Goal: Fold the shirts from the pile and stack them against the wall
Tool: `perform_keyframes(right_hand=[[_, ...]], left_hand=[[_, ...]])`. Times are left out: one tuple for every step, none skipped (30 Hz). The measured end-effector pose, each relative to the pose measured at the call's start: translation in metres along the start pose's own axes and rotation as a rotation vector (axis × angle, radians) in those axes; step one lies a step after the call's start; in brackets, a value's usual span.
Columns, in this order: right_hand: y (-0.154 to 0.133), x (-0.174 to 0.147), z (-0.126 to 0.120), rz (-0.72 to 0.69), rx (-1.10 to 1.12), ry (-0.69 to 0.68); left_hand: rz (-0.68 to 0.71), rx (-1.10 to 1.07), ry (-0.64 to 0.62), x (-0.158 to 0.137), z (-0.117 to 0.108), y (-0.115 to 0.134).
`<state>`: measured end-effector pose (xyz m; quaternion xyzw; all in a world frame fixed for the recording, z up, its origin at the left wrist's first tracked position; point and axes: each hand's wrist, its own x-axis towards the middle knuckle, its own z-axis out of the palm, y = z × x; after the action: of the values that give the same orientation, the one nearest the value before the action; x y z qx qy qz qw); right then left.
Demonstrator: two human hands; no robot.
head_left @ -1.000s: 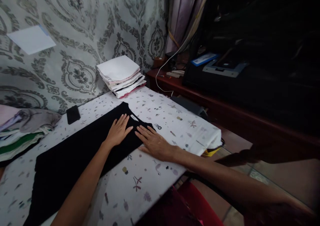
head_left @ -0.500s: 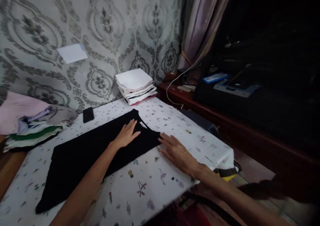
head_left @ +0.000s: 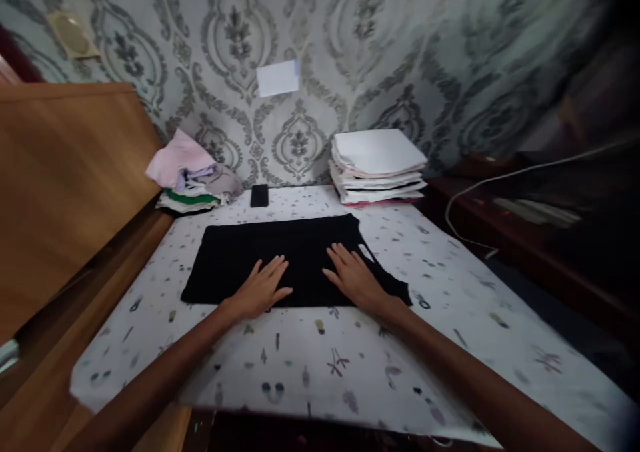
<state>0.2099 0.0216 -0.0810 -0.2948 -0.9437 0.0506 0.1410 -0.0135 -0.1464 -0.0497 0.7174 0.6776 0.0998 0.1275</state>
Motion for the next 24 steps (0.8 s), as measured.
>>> perform_keyframes(right_hand=[[0.001, 0.001, 0.004, 0.004, -0.009, -0.003], [0.002, 0.001, 0.008, 0.005, -0.017, -0.004], [0.004, 0.0, 0.01, 0.005, -0.022, -0.004], [0.005, -0.001, 0.012, 0.005, -0.025, -0.004], [0.006, -0.001, 0.013, 0.006, -0.025, -0.005], [0.007, -0.002, 0.013, 0.007, -0.022, -0.006], [0.007, -0.002, 0.013, 0.008, -0.015, -0.008], [0.007, -0.002, 0.013, 0.01, -0.006, -0.013], [0.007, -0.002, 0.012, 0.012, 0.002, -0.02], [0.006, -0.001, 0.01, 0.017, 0.007, -0.027], [0.005, 0.0, 0.008, 0.022, 0.009, -0.03], [0.003, 0.002, 0.006, 0.026, 0.006, -0.032], [0.002, 0.004, 0.003, 0.03, 0.002, -0.032], [0.0, 0.006, 0.001, 0.033, -0.001, -0.03], [-0.002, 0.008, 0.0, 0.035, -0.002, -0.028], [-0.003, 0.011, -0.001, 0.037, -0.001, -0.029], [-0.005, 0.013, -0.001, 0.041, 0.003, -0.032], [-0.006, 0.014, -0.001, 0.048, 0.007, -0.036], [-0.006, 0.015, 0.001, 0.055, 0.009, -0.041], [-0.007, 0.016, 0.003, 0.063, 0.007, -0.044], [-0.007, 0.016, 0.005, 0.069, 0.002, -0.046], [-0.007, 0.016, 0.007, 0.073, -0.004, -0.044], [-0.007, 0.016, 0.009, 0.074, -0.01, -0.039], [-0.007, 0.016, 0.01, 0.076, -0.014, -0.031]], left_hand=[[-0.038, 0.023, 0.019, -0.011, -0.001, -0.012], [-0.078, 0.045, 0.038, -0.022, -0.004, -0.023], [-0.119, 0.063, 0.052, -0.033, -0.006, -0.034], [-0.16, 0.076, 0.061, -0.043, -0.009, -0.044], [-0.201, 0.083, 0.067, -0.053, -0.012, -0.053], [-0.24, 0.087, 0.072, -0.061, -0.014, -0.062], [-0.274, 0.088, 0.08, -0.069, -0.017, -0.07], [-0.3, 0.087, 0.095, -0.075, -0.019, -0.077], [-0.318, 0.086, 0.116, -0.081, -0.021, -0.083], [-0.327, 0.086, 0.14, -0.084, -0.024, -0.089], [-0.328, 0.09, 0.159, -0.087, -0.028, -0.095], [-0.325, 0.095, 0.173, -0.088, -0.032, -0.099], [-0.321, 0.1, 0.176, -0.088, -0.038, -0.104], [-0.321, 0.1, 0.166, -0.086, -0.044, -0.108], [-0.322, 0.09, 0.144, -0.083, -0.051, -0.111], [-0.322, 0.068, 0.122, -0.08, -0.058, -0.113], [-0.32, 0.031, 0.105, -0.077, -0.065, -0.115], [-0.317, -0.023, 0.095, -0.074, -0.072, -0.116], [-0.318, -0.099, 0.089, -0.072, -0.079, -0.116], [-0.325, -0.197, 0.086, -0.071, -0.084, -0.116], [-0.345, -0.309, 0.088, -0.072, -0.088, -0.116], [-0.38, -0.424, 0.095, -0.073, -0.091, -0.116], [-0.43, -0.531, 0.109, -0.075, -0.092, -0.116], [-0.488, -0.62, 0.13, -0.079, -0.092, -0.115]])
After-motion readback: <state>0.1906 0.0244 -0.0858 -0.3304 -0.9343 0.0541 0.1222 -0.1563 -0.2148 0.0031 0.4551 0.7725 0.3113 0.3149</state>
